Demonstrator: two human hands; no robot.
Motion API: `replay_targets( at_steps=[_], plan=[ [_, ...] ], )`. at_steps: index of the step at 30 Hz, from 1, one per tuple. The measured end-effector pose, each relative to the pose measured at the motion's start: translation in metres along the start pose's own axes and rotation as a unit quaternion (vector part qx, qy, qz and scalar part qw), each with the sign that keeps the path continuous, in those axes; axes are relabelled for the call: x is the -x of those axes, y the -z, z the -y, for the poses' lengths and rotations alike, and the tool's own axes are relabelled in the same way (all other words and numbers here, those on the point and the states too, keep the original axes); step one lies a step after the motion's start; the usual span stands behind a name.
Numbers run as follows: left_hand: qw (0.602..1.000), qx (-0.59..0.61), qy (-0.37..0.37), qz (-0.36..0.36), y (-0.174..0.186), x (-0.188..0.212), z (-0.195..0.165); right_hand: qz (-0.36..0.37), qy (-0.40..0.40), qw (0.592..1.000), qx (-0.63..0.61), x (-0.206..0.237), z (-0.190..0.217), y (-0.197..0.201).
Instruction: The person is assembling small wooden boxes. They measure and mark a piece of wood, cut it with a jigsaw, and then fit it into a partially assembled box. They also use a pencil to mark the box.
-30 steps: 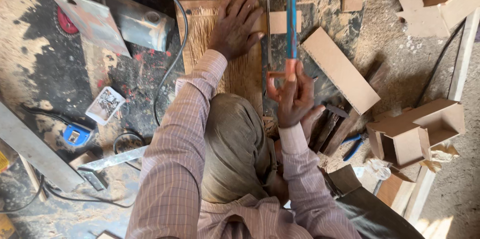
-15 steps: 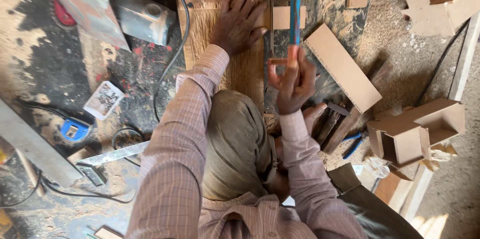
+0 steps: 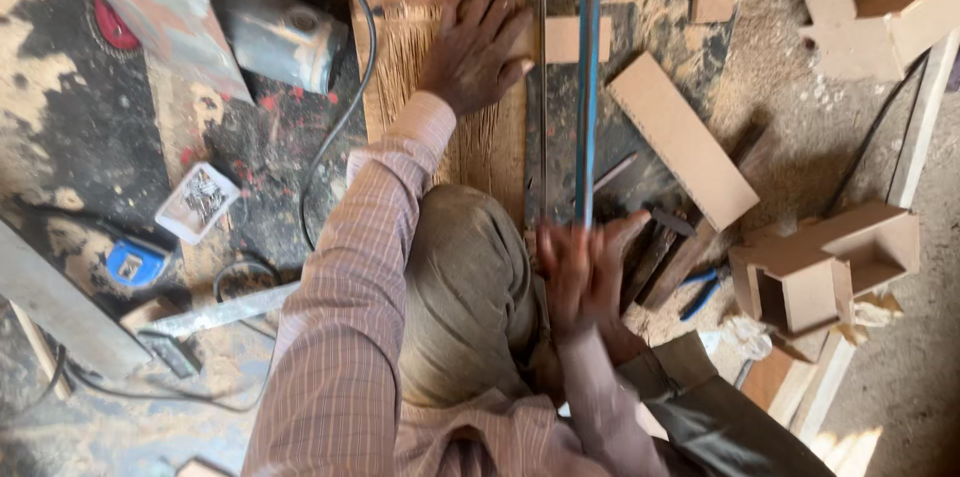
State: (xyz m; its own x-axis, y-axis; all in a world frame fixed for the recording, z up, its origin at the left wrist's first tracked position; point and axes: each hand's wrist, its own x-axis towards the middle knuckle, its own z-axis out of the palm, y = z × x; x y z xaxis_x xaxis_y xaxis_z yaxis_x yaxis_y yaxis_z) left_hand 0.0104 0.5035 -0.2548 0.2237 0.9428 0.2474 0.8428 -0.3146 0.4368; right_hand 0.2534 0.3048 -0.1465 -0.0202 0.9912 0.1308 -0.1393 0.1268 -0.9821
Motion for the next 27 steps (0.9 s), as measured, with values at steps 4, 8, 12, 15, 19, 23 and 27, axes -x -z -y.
replay_targets(
  at_steps=[4,8,12,15,19,23,27],
  plan=[
    [1.0,-0.014,0.01,0.016,0.005,0.001,-0.008,-0.018,0.161,0.94,0.299,-0.096,-0.049,-0.016],
    [0.999,-0.028,0.013,0.017,0.011,-0.001,-0.012,-0.043,0.102,0.968,0.225,-0.119,-0.049,-0.024],
    [0.999,-0.026,0.015,0.029,0.008,0.001,-0.012,-0.009,0.004,0.989,0.146,-0.033,0.005,-0.014],
    [0.999,-0.028,0.01,0.022,0.004,0.002,-0.008,-0.011,0.037,0.994,0.102,0.012,0.032,-0.006],
    [0.999,-0.05,-0.003,0.005,0.001,0.001,-0.005,0.058,0.046,0.997,0.038,-0.029,0.004,-0.005],
    [0.999,-0.038,0.009,0.024,0.005,0.0,-0.009,-0.078,-0.049,0.944,0.317,-0.114,-0.054,-0.018],
    [1.0,-0.031,0.005,-0.002,0.007,0.0,-0.011,0.0,0.151,0.96,0.235,-0.106,-0.052,-0.018]
  ],
)
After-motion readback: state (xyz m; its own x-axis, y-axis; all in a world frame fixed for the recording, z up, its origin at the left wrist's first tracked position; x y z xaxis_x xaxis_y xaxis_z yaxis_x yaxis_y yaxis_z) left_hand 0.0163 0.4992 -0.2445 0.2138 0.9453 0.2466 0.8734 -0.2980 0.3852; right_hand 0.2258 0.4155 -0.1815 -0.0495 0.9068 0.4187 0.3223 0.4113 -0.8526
